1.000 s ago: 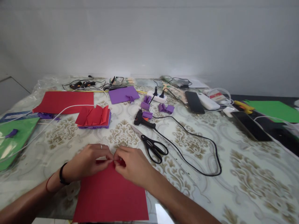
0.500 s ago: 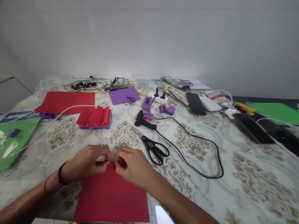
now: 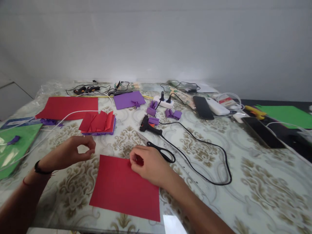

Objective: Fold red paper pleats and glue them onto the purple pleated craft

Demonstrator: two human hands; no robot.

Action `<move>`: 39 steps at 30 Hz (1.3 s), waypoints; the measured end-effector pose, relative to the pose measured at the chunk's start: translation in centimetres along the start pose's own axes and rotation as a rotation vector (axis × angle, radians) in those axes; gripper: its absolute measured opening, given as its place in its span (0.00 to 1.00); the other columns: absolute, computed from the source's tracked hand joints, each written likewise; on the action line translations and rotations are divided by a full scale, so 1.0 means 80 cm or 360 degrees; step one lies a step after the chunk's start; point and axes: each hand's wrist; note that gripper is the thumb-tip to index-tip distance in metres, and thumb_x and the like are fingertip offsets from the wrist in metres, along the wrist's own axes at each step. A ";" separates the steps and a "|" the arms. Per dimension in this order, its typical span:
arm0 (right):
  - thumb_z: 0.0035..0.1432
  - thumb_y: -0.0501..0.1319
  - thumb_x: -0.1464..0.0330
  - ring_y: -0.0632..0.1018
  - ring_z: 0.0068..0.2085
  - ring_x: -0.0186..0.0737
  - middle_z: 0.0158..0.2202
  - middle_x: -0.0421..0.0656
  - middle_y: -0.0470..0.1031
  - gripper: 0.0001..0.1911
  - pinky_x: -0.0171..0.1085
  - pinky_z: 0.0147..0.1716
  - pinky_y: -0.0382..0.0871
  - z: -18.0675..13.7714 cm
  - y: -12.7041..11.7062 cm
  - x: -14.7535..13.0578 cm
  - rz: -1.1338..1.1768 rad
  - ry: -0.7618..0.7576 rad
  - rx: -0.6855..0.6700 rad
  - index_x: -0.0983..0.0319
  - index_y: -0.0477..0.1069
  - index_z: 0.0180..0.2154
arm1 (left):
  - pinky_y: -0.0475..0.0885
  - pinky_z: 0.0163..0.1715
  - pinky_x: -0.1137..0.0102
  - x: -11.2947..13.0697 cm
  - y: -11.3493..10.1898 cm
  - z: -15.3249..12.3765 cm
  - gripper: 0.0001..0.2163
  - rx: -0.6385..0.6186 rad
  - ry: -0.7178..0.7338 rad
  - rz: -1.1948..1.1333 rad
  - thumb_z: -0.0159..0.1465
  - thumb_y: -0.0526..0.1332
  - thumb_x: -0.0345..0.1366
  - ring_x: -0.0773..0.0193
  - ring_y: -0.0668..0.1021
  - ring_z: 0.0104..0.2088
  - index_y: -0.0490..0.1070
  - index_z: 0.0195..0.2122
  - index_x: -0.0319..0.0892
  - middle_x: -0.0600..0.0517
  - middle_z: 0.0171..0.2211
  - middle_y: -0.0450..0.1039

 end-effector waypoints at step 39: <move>0.64 0.64 0.66 0.80 0.46 0.43 0.45 0.43 0.81 0.07 0.40 0.49 0.71 0.001 -0.012 0.008 0.0089 0.0020 0.0241 0.58 0.77 0.44 | 0.73 0.29 0.77 0.000 0.027 0.005 0.10 0.0026 0.0089 -0.0106 0.70 0.62 0.38 0.65 0.83 0.31 0.82 0.35 0.42 0.52 0.32 0.84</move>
Point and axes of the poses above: each hand's wrist, its own z-axis towards the middle knuckle, its own y-axis out of the palm, x = y × z
